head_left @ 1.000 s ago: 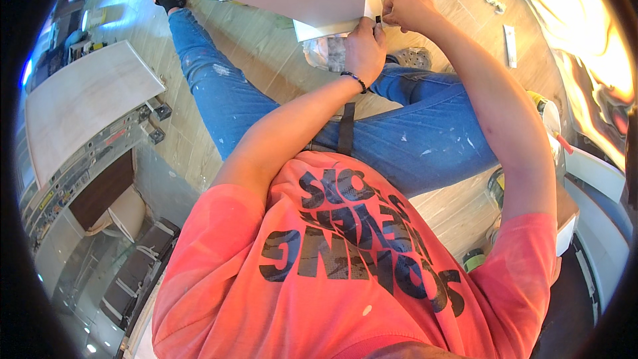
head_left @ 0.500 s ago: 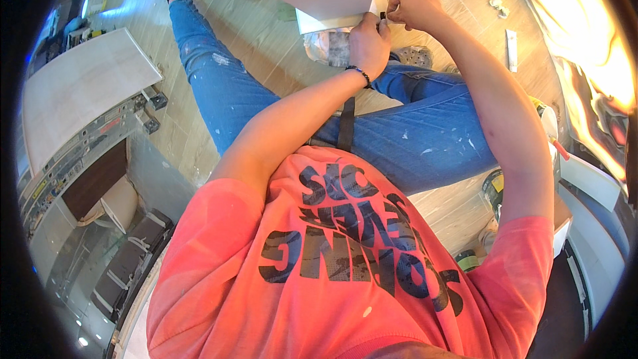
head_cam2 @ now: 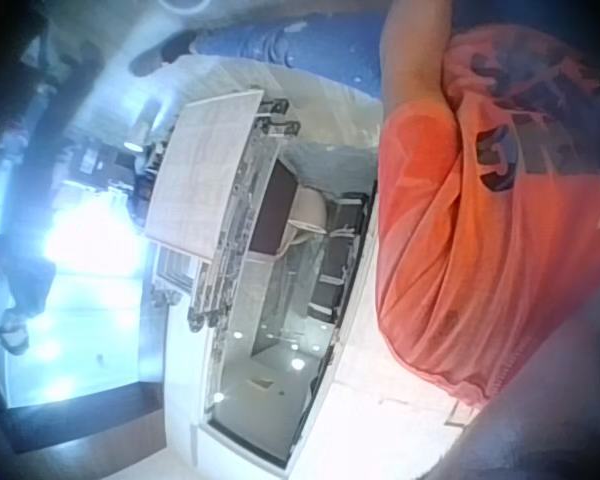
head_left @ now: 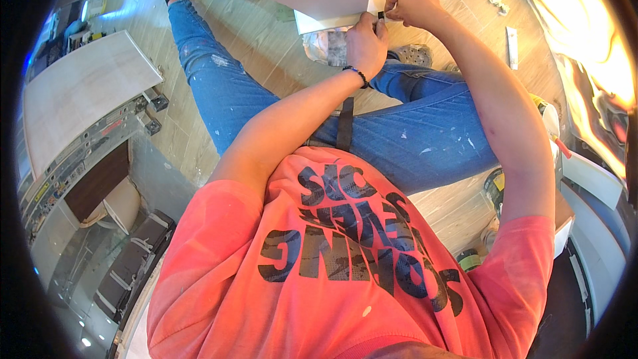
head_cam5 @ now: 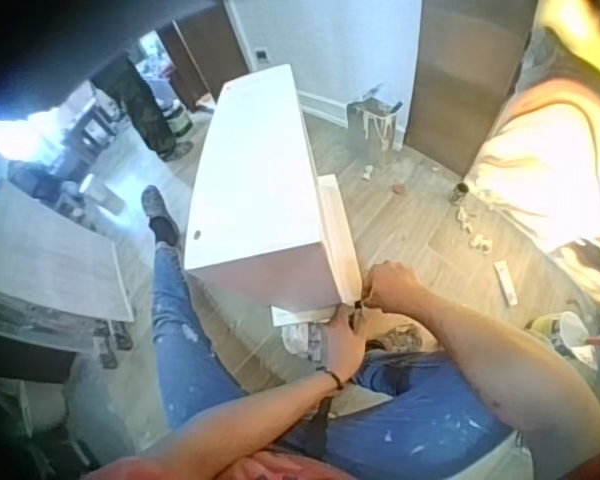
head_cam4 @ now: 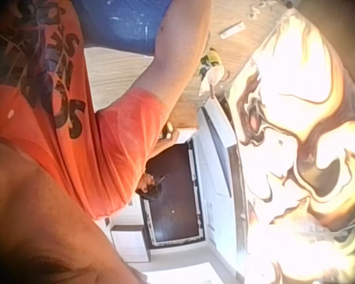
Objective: The person is sitting on the floor applying white edge banding to the edges of a white cabinet. They carefully align and press the banding onto the edges, smoothing it down to ensure adhesion.
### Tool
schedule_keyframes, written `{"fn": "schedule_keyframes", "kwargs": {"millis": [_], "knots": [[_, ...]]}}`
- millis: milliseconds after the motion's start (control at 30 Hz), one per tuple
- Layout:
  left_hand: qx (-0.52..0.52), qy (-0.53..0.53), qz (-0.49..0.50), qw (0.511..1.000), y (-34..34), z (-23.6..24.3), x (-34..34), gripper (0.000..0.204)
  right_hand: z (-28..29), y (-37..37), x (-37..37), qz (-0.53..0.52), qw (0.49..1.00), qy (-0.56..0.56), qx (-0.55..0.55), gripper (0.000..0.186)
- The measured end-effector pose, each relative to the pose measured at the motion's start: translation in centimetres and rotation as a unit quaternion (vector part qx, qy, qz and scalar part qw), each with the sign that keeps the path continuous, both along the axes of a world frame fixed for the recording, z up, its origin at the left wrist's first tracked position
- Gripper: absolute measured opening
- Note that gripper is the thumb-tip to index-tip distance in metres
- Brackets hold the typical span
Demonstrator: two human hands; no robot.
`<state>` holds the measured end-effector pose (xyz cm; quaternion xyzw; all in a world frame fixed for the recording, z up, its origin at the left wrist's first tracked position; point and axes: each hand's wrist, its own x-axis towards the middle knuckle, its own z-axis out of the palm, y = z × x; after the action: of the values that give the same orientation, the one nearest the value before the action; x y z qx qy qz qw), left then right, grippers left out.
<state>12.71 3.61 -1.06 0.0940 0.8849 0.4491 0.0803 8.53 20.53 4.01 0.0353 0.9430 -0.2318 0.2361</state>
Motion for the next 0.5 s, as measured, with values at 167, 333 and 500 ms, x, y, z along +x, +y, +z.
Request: {"fn": "schedule_keyframes", "kwargs": {"millis": [167, 333, 500], "knots": [[0.012, -0.036, -0.002, 0.999, -0.1, 0.8, 0.0, 0.018, 0.4, 0.1, 0.1, -0.009, 1.000, 0.000, -0.007, 0.012], [0.007, -0.011, 0.008, 1.000, 0.0, -0.1, -0.1, 0.020, 0.2, 0.0, 0.0, -0.012, 1.000, -0.003, -0.010, 0.010], [0.024, -0.027, 0.010, 0.999, -0.1, 0.3, 0.2, 0.018, 0.5, 0.2, 0.0, -0.021, 0.999, -0.016, -0.019, 0.010]]}}
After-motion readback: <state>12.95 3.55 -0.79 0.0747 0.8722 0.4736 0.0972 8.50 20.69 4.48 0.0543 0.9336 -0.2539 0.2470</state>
